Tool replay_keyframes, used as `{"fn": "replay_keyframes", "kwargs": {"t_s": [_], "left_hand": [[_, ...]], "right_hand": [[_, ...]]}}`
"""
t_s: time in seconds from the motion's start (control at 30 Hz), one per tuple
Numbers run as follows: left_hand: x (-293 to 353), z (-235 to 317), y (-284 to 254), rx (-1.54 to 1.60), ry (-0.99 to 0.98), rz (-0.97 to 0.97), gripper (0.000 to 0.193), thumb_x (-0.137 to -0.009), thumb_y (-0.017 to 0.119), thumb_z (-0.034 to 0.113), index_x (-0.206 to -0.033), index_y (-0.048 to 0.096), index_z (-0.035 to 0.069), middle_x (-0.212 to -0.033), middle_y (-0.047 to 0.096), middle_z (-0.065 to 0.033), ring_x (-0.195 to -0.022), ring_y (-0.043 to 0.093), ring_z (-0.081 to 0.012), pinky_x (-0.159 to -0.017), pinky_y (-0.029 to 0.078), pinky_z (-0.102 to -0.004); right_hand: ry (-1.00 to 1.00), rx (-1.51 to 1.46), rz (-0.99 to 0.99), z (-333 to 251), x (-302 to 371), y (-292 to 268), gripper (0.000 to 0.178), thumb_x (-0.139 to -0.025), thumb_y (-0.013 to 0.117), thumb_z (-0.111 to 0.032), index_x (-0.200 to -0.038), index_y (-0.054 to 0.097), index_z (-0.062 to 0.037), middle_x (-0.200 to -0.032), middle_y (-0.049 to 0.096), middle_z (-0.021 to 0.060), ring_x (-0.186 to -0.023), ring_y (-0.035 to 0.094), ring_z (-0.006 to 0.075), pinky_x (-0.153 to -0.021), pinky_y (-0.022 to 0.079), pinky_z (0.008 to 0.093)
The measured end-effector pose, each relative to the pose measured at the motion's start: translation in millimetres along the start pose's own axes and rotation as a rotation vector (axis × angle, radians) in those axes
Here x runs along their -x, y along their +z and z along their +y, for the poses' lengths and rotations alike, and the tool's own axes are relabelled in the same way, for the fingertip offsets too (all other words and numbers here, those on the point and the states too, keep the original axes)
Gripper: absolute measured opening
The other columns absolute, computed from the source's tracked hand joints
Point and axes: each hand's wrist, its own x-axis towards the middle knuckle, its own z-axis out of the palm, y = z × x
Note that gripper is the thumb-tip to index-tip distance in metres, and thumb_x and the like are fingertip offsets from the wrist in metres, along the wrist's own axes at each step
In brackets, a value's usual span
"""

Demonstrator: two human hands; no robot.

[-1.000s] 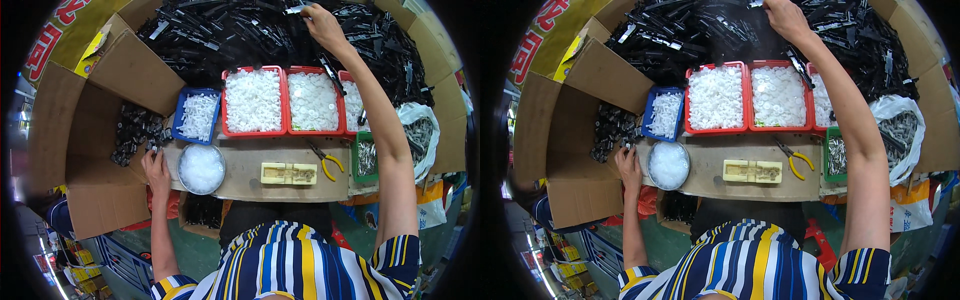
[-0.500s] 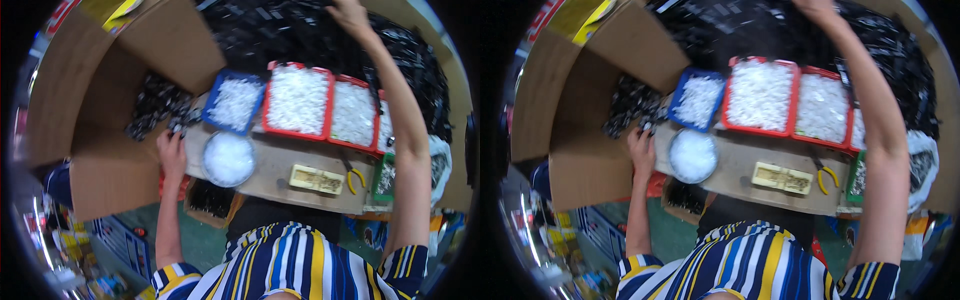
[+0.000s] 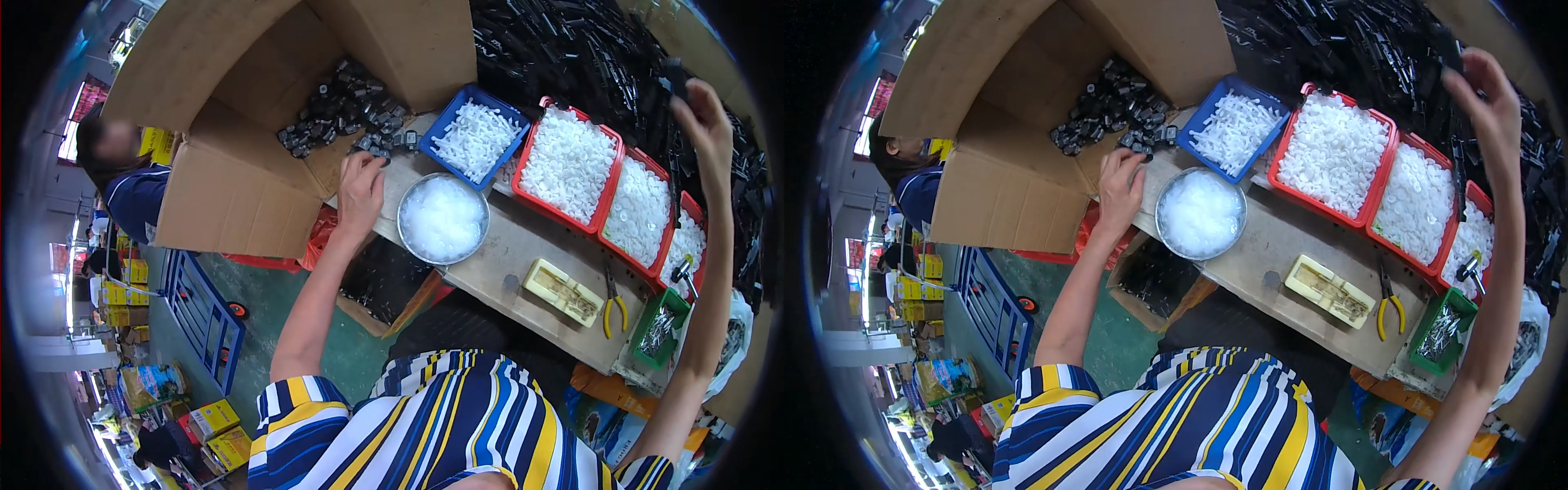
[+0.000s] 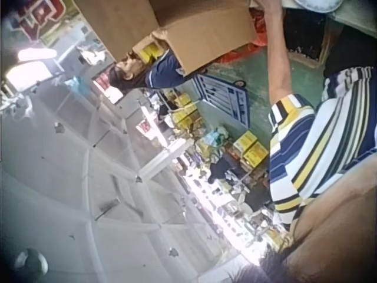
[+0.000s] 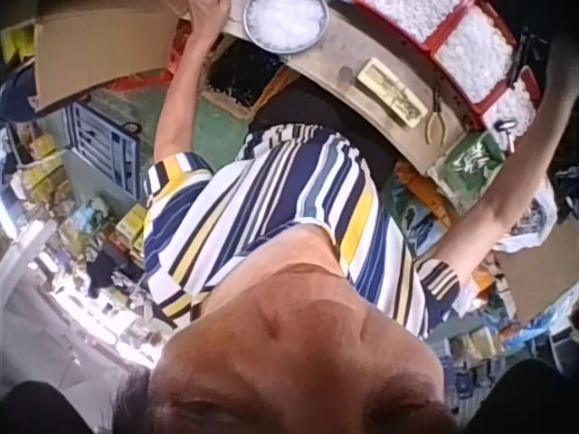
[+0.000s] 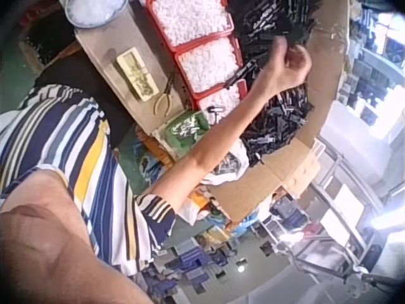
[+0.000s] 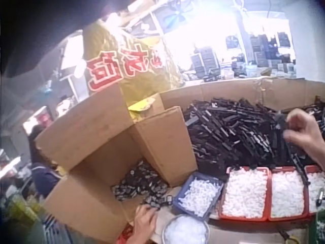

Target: The person assembles small lock components at a workbench. They repeatedly pick a black lock body, insert a white plastic piece and a metal pin, then use a hammer to tap the pin into place. Completed units are placed into a cardboard box. The process is repeated continuously throughout the clip.

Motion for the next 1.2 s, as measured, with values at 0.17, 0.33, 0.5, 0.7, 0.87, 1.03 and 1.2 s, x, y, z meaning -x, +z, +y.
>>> {"fn": "replay_keyframes", "kwargs": {"t_s": [0.17,0.33,0.5,0.7,0.87,1.03,1.2], "left_hand": [[-33.8,-19.0,8.2,-0.054,-0.039,0.055,0.036,-0.083,0.070,0.007,-0.119,0.066,0.001,-0.112,0.063,-0.0180,-0.104,0.058,-0.0366,-0.095,0.045,-0.0425],[-39.3,-38.5,8.4,-0.017,-0.110,-0.030,0.035,-0.085,0.068,0.009,-0.118,0.066,-0.001,-0.111,0.065,-0.0188,-0.106,0.058,-0.0382,-0.094,0.046,-0.0436],[-33.9,-33.1,9.2,-0.094,-0.047,0.008,0.031,-0.086,0.064,0.005,-0.116,0.066,-0.001,-0.107,0.065,-0.0185,-0.101,0.058,-0.0383,-0.091,0.046,-0.0447],[-19.5,-33.0,5.1,0.076,-0.141,0.067,0.031,-0.089,0.061,0.002,-0.120,0.064,-0.003,-0.107,0.064,-0.0170,-0.095,0.061,-0.0338,-0.085,0.049,-0.0417],[-17.6,-41.4,-4.2,1.043,-0.785,0.056,0.026,-0.099,0.057,0.007,-0.123,0.063,-0.002,-0.103,0.068,-0.0117,-0.084,0.065,-0.0187,-0.073,0.053,-0.0296],[-13.0,-38.7,-28.7,1.473,-0.878,0.048,0.027,-0.099,0.059,0.006,-0.125,0.062,-0.001,-0.102,0.069,-0.0098,-0.084,0.065,-0.0155,-0.075,0.054,-0.0261],[-13.9,15.6,-51.6,1.480,-0.786,-0.049,0.030,-0.095,0.064,0.003,-0.124,0.062,0.000,-0.104,0.069,-0.0089,-0.088,0.066,-0.0156,-0.077,0.054,-0.0261]], "right_hand": [[0.043,-0.016,-0.418,-106.6,102.3,-8.3,0.033,-0.077,0.075,0.003,-0.108,0.064,-0.0023,-0.093,0.063,0.0097,-0.078,0.059,0.0191,-0.068,0.048,0.0334],[-0.088,0.146,-0.632,-153.0,186.6,18.3,0.035,-0.072,0.078,-0.006,-0.105,0.063,-0.0029,-0.089,0.058,0.0101,-0.085,0.059,0.0294,-0.071,0.048,0.0413],[-0.185,0.379,-0.778,-184.7,222.4,25.7,0.037,-0.082,0.064,-0.009,-0.118,0.062,0.0004,-0.094,0.058,0.0096,-0.092,0.058,0.0246,-0.074,0.045,0.0369],[-0.183,0.483,-0.788,-189.6,238.1,20.6,0.049,-0.080,0.061,-0.006,-0.128,0.058,0.0038,-0.100,0.057,0.0122,-0.099,0.059,0.0262,-0.080,0.047,0.0374],[-0.248,0.563,-0.758,-196.3,242.6,29.3,0.048,-0.082,0.059,-0.006,-0.129,0.057,0.0062,-0.100,0.058,0.0127,-0.099,0.060,0.0262,-0.082,0.048,0.0374],[-0.256,0.578,-0.730,-197.8,242.2,27.3,0.047,-0.082,0.058,-0.006,-0.127,0.057,0.0075,-0.098,0.057,0.0122,-0.098,0.060,0.0255,-0.081,0.049,0.0372],[-0.238,0.492,-0.688,-194.0,241.0,21.8,0.044,-0.080,0.060,-0.006,-0.121,0.060,0.0078,-0.095,0.058,0.0119,-0.095,0.061,0.0250,-0.079,0.049,0.0362]]}}
